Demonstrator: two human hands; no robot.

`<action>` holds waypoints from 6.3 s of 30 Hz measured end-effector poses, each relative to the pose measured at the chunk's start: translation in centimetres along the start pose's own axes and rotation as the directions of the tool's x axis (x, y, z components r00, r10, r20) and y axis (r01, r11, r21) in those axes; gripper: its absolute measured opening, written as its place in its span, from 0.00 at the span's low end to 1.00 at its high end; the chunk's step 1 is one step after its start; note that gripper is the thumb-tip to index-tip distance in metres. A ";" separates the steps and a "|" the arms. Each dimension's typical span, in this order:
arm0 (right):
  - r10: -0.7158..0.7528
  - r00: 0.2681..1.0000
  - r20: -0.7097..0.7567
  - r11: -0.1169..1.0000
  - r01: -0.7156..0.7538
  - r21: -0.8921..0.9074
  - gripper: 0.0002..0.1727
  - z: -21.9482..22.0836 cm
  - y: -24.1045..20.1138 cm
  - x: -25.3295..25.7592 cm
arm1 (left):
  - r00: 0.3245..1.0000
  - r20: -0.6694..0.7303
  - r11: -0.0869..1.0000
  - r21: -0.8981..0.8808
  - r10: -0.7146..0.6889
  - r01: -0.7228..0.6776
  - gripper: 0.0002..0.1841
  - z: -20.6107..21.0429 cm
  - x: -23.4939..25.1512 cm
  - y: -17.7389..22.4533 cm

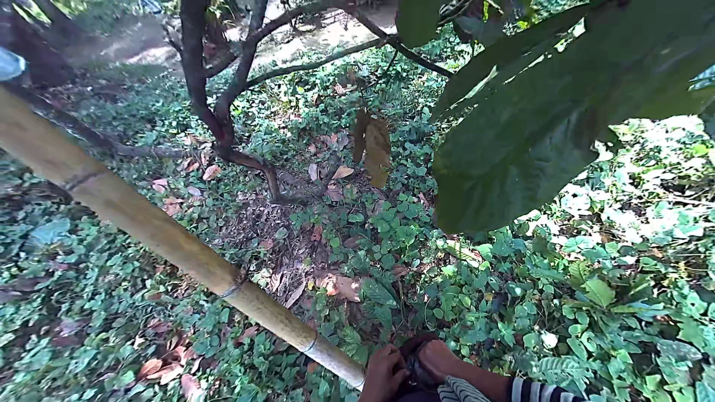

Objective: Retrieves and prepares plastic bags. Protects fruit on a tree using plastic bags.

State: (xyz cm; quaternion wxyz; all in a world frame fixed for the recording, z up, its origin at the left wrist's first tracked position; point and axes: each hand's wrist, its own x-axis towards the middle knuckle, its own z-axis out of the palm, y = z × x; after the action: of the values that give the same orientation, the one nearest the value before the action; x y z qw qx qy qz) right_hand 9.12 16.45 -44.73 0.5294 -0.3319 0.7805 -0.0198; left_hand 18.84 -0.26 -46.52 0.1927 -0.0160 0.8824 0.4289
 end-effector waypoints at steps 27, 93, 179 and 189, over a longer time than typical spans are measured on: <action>-0.041 0.986 -0.163 0.997 0.052 0.063 0.22 2.4 0.4 1.1 | 1.000 -0.009 0.999 -0.036 -0.010 0.009 0.10 0.7 -0.7 -0.9; -0.207 0.978 -0.037 0.978 0.208 0.030 0.22 0.5 0.5 -0.2 | 1.000 0.007 0.999 -0.047 -0.026 0.026 0.09 1.2 -1.1 -1.9; -0.060 0.528 -0.847 -0.294 0.801 0.521 0.05 -7.8 7.5 -13.5 | 0.999 0.049 0.999 0.029 0.016 -0.018 0.21 0.4 -3.1 -1.1; -0.036 0.508 -0.861 -0.397 0.783 0.479 0.04 -9.9 7.3 -12.1 | 0.986 -0.113 0.987 -0.086 0.125 -0.135 0.14 -5.6 -0.9 1.3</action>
State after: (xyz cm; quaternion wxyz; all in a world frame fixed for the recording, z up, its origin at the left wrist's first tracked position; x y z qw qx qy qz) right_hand -0.19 25.46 -33.36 0.2849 -0.1039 0.3606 -0.8821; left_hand 17.59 -3.86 -42.08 0.1158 0.0098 0.8697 0.4797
